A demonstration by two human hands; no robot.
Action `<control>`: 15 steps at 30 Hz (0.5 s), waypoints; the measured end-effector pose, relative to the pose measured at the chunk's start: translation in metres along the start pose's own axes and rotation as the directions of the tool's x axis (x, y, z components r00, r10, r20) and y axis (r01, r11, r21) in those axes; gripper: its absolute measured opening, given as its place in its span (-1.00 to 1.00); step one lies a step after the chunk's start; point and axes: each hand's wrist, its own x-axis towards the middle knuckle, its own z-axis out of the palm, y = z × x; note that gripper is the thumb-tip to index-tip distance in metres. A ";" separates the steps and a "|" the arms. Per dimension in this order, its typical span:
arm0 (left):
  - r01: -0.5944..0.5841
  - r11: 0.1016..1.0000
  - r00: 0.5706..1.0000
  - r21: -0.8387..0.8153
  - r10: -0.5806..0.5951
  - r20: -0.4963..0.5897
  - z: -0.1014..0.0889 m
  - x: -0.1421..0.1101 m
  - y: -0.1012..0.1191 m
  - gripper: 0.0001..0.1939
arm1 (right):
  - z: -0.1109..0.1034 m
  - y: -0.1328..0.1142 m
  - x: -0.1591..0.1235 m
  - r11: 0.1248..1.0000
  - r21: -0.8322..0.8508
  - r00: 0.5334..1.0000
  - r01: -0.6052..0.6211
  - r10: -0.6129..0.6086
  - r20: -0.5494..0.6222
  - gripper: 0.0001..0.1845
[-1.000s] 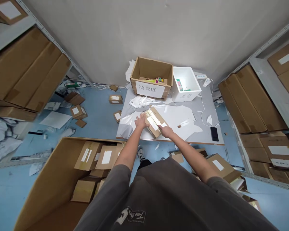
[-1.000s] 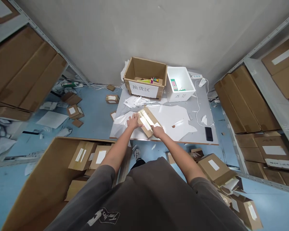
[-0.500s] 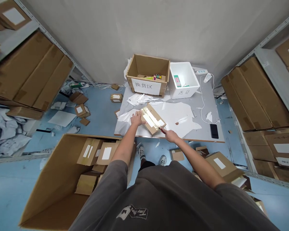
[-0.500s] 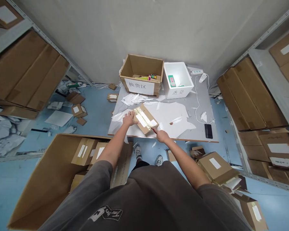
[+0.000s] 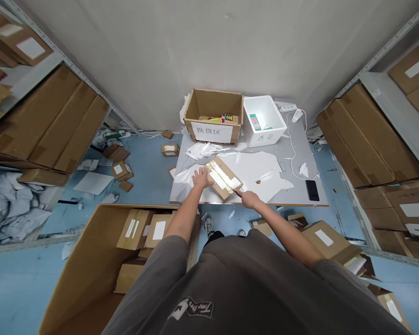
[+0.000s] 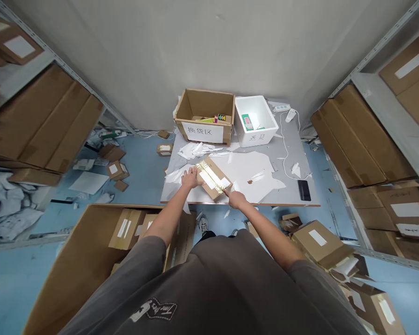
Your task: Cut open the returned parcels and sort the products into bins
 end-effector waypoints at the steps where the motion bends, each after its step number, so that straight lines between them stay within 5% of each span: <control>1: -0.003 1.000 1.000 0.018 0.004 -0.013 -0.001 -0.003 0.001 0.26 | 0.003 0.003 -0.003 1.000 0.012 1.000 -0.013 0.013 -0.025 -0.21; 3: -0.076 0.995 0.993 0.073 0.082 -0.090 -0.001 -0.008 0.005 0.17 | 0.011 0.009 -0.010 0.996 0.070 0.994 -0.050 0.056 -0.095 -0.26; 5: -0.262 0.954 0.949 0.145 0.282 -0.138 -0.001 -0.014 0.010 -0.02 | 0.020 0.014 -0.015 0.985 0.153 0.980 -0.084 0.109 -0.165 -0.29; 8: -0.611 0.768 0.786 0.189 0.618 0.029 0.001 -0.020 0.021 -0.19 | 0.033 0.017 -0.018 0.959 0.260 0.954 -0.111 0.176 -0.242 -0.30; 10: -0.719 0.673 0.694 0.171 0.706 0.141 0.002 -0.022 0.030 -0.11 | 0.040 0.017 -0.018 0.945 0.312 0.931 -0.101 0.200 -0.305 -0.31; 15: -0.673 0.700 0.736 0.240 0.665 0.126 0.002 -0.021 0.056 -0.21 | 0.049 0.020 -0.011 0.873 0.487 0.843 0.012 0.254 -0.475 -0.32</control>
